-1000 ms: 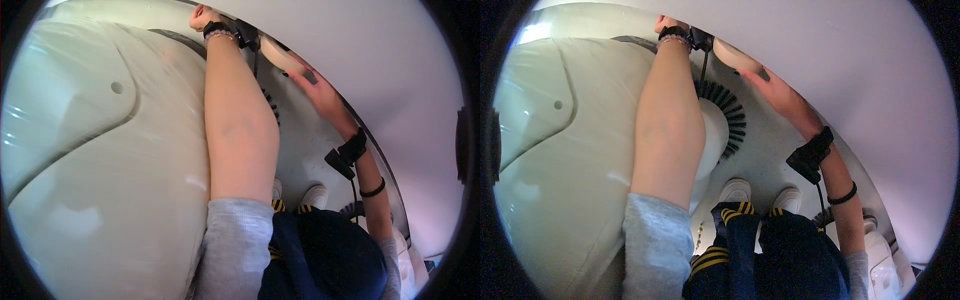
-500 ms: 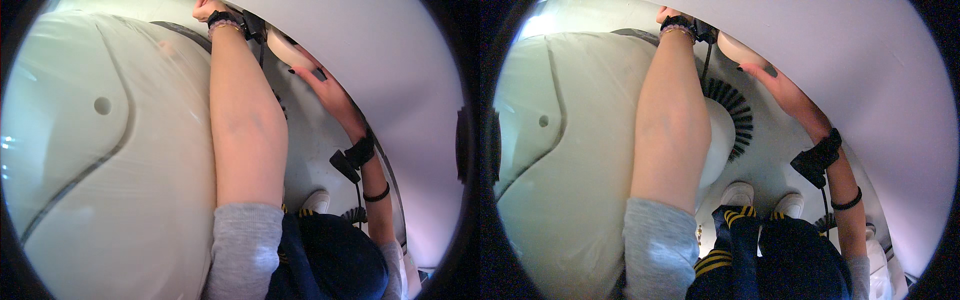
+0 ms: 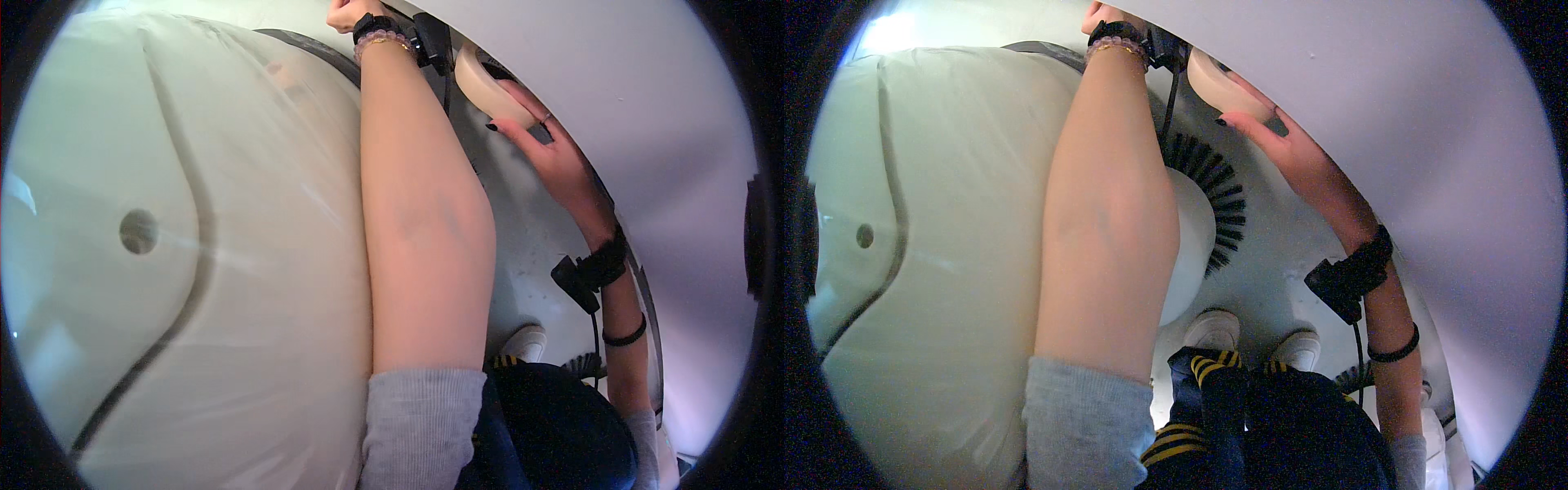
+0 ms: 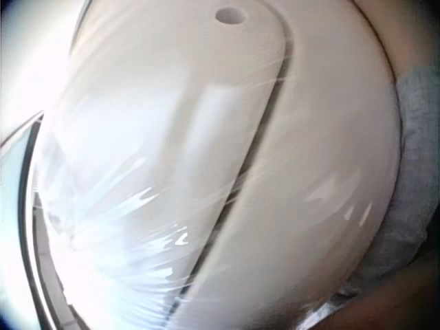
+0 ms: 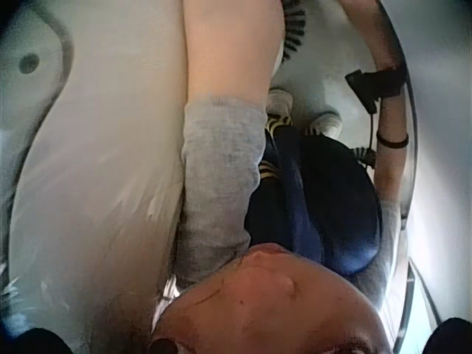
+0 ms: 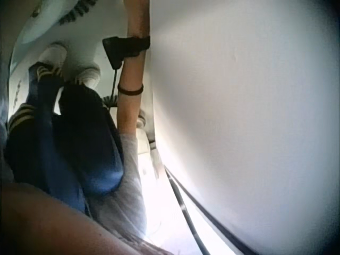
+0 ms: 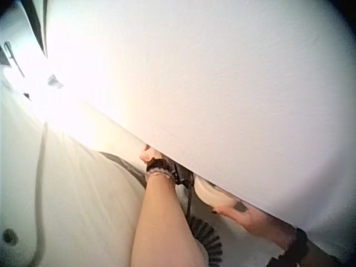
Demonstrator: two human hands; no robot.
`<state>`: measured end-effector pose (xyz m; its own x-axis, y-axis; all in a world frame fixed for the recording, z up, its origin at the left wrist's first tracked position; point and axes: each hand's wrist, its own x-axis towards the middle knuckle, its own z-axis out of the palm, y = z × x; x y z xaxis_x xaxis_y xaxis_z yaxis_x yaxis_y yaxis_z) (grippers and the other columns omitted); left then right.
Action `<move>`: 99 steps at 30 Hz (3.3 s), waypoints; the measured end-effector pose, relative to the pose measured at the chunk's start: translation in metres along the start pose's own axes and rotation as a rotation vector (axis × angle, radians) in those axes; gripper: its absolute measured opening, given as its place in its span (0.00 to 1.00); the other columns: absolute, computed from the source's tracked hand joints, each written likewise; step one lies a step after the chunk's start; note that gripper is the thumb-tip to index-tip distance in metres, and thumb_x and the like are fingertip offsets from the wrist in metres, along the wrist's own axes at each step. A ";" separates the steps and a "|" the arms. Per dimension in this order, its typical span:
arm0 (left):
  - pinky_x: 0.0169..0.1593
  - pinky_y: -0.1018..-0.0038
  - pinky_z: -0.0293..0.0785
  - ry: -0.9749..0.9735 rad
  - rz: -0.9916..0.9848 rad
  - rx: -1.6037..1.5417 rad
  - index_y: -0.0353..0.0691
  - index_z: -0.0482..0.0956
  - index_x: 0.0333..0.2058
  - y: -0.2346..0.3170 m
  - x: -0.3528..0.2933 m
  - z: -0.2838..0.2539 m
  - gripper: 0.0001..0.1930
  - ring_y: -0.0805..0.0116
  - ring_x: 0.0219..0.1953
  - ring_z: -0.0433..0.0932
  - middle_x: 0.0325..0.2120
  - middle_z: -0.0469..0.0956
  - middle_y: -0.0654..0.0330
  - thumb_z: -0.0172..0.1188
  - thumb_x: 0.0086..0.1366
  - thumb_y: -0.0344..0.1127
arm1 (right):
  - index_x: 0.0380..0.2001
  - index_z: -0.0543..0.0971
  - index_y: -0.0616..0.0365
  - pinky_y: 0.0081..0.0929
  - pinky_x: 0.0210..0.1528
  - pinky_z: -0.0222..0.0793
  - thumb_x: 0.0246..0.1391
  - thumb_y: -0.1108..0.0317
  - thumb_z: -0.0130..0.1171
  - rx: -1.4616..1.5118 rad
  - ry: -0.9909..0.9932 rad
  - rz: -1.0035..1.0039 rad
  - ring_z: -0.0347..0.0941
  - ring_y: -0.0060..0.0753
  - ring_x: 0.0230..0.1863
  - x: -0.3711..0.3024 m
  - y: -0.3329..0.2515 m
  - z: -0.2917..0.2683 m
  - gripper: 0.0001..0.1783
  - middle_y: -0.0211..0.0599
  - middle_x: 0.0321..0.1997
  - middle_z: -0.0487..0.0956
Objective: Applying masking tape to the edge of a white surface, possibly for a robot painting preparation task.
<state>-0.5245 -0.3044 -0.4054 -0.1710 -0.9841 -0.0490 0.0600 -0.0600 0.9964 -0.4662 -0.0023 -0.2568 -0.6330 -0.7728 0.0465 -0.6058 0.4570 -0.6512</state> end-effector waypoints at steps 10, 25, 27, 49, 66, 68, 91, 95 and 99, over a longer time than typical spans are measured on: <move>0.34 0.57 0.75 -0.003 0.020 0.044 0.42 0.76 0.37 0.000 0.010 -0.008 0.09 0.48 0.31 0.78 0.32 0.77 0.42 0.55 0.55 0.30 | 0.54 0.72 0.51 0.26 0.59 0.59 0.54 0.60 0.59 0.101 -0.067 0.053 0.69 0.27 0.54 0.007 -0.010 0.000 0.24 0.34 0.53 0.75; 0.33 0.58 0.74 -0.050 0.055 0.105 0.42 0.76 0.36 0.005 0.001 -0.010 0.09 0.49 0.31 0.77 0.31 0.77 0.43 0.55 0.55 0.30 | 0.52 0.74 0.49 0.26 0.56 0.62 0.50 0.61 0.62 0.012 0.026 -0.036 0.72 0.28 0.50 -0.007 -0.008 -0.008 0.24 0.33 0.49 0.77; 0.33 0.58 0.74 -0.063 0.062 0.112 0.42 0.76 0.36 0.006 0.002 -0.011 0.09 0.49 0.31 0.77 0.31 0.77 0.43 0.55 0.55 0.30 | 0.52 0.74 0.50 0.26 0.56 0.62 0.50 0.61 0.62 0.046 0.029 -0.021 0.71 0.28 0.51 -0.010 -0.006 -0.009 0.24 0.34 0.50 0.77; 0.33 0.60 0.74 -0.108 0.123 0.211 0.41 0.75 0.36 0.007 -0.008 -0.025 0.09 0.50 0.30 0.77 0.30 0.76 0.44 0.56 0.54 0.30 | 0.54 0.72 0.51 0.28 0.57 0.61 0.51 0.63 0.61 0.122 -0.014 0.126 0.69 0.30 0.53 -0.026 0.011 0.004 0.25 0.37 0.53 0.74; 0.32 0.61 0.73 -0.133 0.151 0.301 0.40 0.75 0.36 0.016 -0.009 -0.038 0.09 0.51 0.30 0.77 0.29 0.76 0.45 0.56 0.54 0.30 | 0.50 0.73 0.48 0.31 0.56 0.61 0.51 0.65 0.59 -0.033 0.044 -0.100 0.70 0.34 0.51 -0.027 0.011 0.003 0.21 0.36 0.48 0.76; 0.32 0.61 0.73 -0.197 0.112 0.245 0.40 0.75 0.36 0.012 -0.032 -0.004 0.09 0.51 0.30 0.77 0.29 0.76 0.45 0.56 0.54 0.30 | 0.50 0.73 0.47 0.31 0.56 0.61 0.52 0.64 0.58 -0.121 0.062 -0.043 0.70 0.34 0.51 -0.037 0.009 -0.019 0.20 0.37 0.49 0.75; 0.31 0.63 0.73 -0.264 0.384 0.842 0.39 0.75 0.35 0.025 0.010 -0.066 0.09 0.53 0.29 0.77 0.28 0.76 0.46 0.56 0.53 0.29 | 0.39 0.75 0.56 0.23 0.38 0.69 0.48 0.63 0.64 -0.009 -0.009 -0.089 0.74 0.26 0.34 -0.035 -0.003 -0.001 0.16 0.38 0.35 0.77; 0.31 0.63 0.72 -0.318 0.417 0.913 0.39 0.75 0.35 0.019 0.011 -0.059 0.09 0.53 0.29 0.77 0.28 0.76 0.46 0.57 0.53 0.29 | 0.36 0.76 0.57 0.25 0.37 0.69 0.48 0.59 0.63 0.030 -0.023 0.088 0.74 0.30 0.33 -0.044 0.000 -0.008 0.16 0.40 0.31 0.77; 0.31 0.63 0.72 -0.362 0.464 0.973 0.39 0.75 0.35 0.023 0.016 -0.054 0.09 0.53 0.29 0.77 0.28 0.76 0.46 0.57 0.53 0.29 | 0.33 0.76 0.60 0.34 0.30 0.69 0.48 0.53 0.60 -0.072 -0.105 0.221 0.74 0.42 0.27 -0.058 0.003 -0.016 0.20 0.43 0.24 0.75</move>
<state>-0.4725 -0.3308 -0.3875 -0.6151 -0.7615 0.2044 -0.5705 0.6088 0.5513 -0.4393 0.0508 -0.2491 -0.7023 -0.6906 -0.1727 -0.4933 0.6471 -0.5814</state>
